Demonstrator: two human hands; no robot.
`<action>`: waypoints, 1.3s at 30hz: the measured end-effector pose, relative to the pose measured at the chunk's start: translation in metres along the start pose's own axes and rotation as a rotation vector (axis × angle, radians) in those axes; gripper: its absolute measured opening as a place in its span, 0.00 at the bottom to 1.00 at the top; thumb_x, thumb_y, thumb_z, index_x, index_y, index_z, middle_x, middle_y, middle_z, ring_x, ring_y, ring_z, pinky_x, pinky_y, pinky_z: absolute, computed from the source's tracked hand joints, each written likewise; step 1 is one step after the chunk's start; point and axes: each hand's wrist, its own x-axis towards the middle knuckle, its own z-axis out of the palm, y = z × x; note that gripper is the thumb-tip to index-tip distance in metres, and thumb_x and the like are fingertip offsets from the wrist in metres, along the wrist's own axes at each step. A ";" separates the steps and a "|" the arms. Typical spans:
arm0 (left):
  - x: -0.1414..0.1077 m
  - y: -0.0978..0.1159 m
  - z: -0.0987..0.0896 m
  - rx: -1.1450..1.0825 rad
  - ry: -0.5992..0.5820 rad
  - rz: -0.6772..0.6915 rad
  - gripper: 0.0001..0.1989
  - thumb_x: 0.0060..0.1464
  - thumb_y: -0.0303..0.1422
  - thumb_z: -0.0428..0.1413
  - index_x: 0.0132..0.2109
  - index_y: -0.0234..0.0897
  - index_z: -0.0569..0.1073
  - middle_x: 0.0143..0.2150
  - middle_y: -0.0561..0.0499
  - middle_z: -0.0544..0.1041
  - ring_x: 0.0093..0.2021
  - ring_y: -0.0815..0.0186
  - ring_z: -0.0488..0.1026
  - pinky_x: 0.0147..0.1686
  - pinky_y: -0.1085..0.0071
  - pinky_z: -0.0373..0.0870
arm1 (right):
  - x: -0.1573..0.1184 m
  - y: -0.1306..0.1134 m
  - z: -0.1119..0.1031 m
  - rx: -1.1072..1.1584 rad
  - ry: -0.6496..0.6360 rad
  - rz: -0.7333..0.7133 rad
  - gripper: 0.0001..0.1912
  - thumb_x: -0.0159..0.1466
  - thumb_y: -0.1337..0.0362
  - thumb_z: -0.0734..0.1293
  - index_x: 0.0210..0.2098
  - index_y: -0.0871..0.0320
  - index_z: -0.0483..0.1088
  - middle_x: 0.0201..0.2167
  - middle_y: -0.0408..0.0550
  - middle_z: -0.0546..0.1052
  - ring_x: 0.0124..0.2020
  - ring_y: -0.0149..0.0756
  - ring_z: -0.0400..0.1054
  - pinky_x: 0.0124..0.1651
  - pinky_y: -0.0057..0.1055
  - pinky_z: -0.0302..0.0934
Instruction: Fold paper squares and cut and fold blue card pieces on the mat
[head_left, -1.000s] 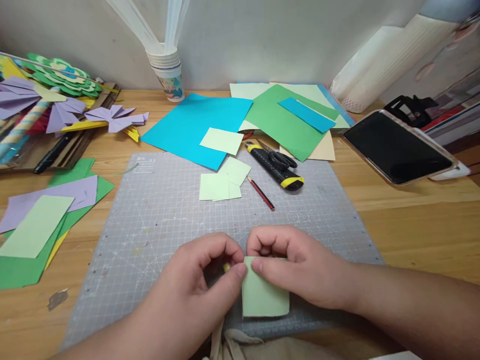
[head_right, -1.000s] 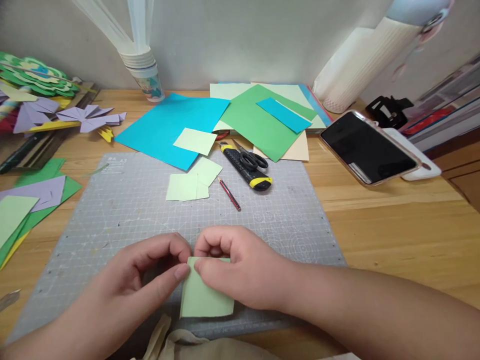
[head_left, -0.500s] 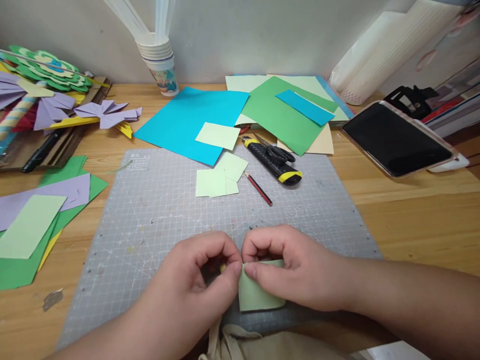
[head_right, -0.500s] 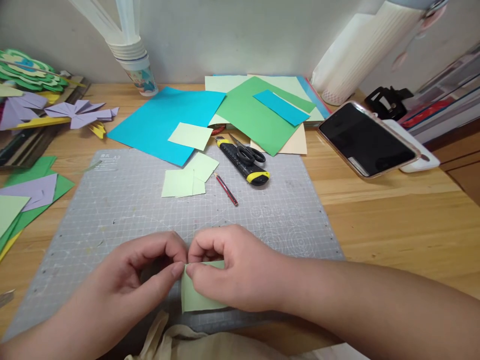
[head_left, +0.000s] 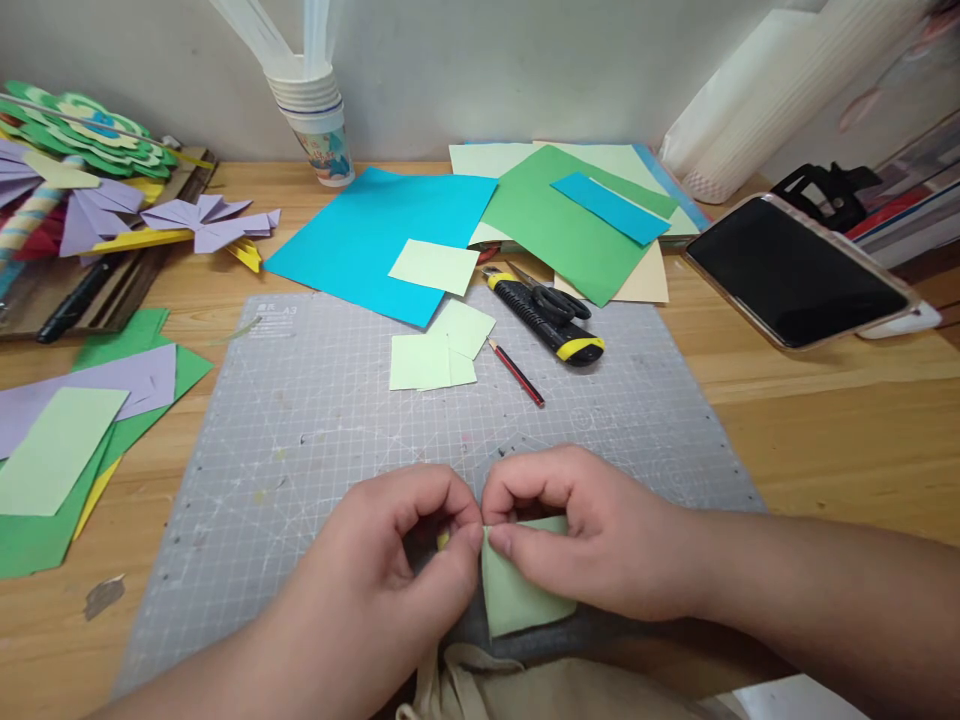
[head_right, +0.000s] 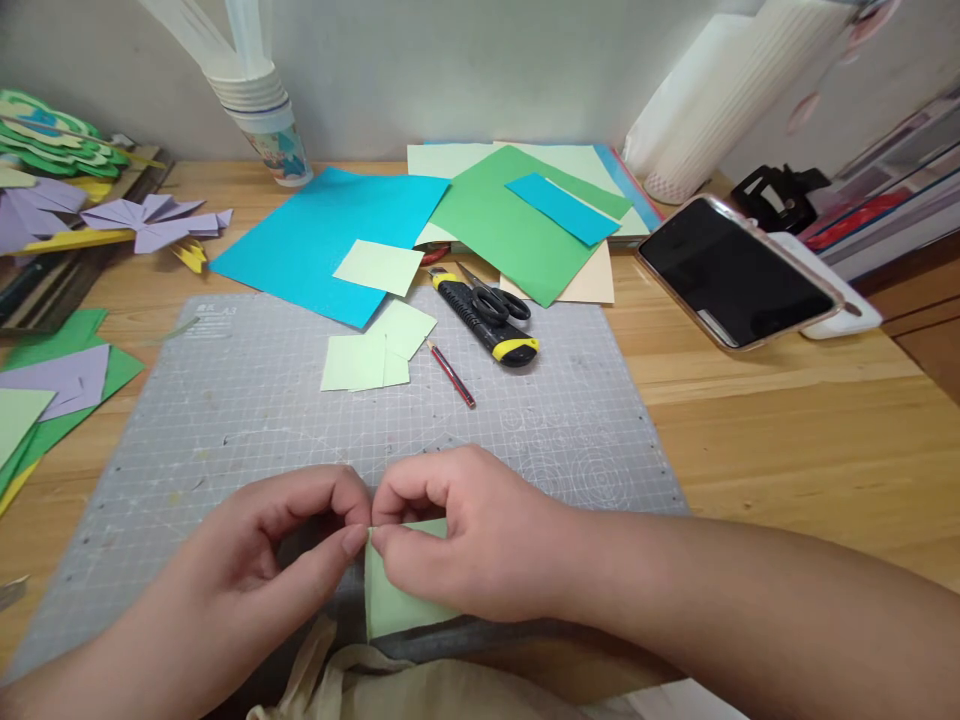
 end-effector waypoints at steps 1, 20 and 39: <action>0.000 0.000 0.000 -0.007 -0.002 0.007 0.08 0.52 0.34 0.50 0.26 0.39 0.66 0.22 0.56 0.64 0.25 0.69 0.60 0.23 0.74 0.56 | 0.000 0.000 0.000 0.005 0.001 0.008 0.06 0.57 0.71 0.62 0.24 0.58 0.63 0.22 0.37 0.62 0.25 0.25 0.55 0.28 0.23 0.52; 0.001 -0.001 0.001 -0.174 -0.004 -0.026 0.09 0.53 0.36 0.52 0.26 0.38 0.67 0.24 0.55 0.66 0.27 0.69 0.61 0.25 0.73 0.58 | 0.001 0.002 0.003 0.086 0.053 -0.029 0.06 0.56 0.72 0.62 0.24 0.59 0.64 0.22 0.37 0.64 0.25 0.26 0.57 0.28 0.24 0.53; 0.000 -0.004 -0.002 -0.246 -0.025 -0.046 0.12 0.56 0.38 0.51 0.28 0.38 0.66 0.25 0.56 0.63 0.28 0.69 0.58 0.27 0.74 0.56 | -0.002 -0.001 -0.003 0.236 0.009 0.166 0.10 0.60 0.62 0.65 0.26 0.59 0.63 0.20 0.36 0.62 0.21 0.24 0.54 0.22 0.21 0.49</action>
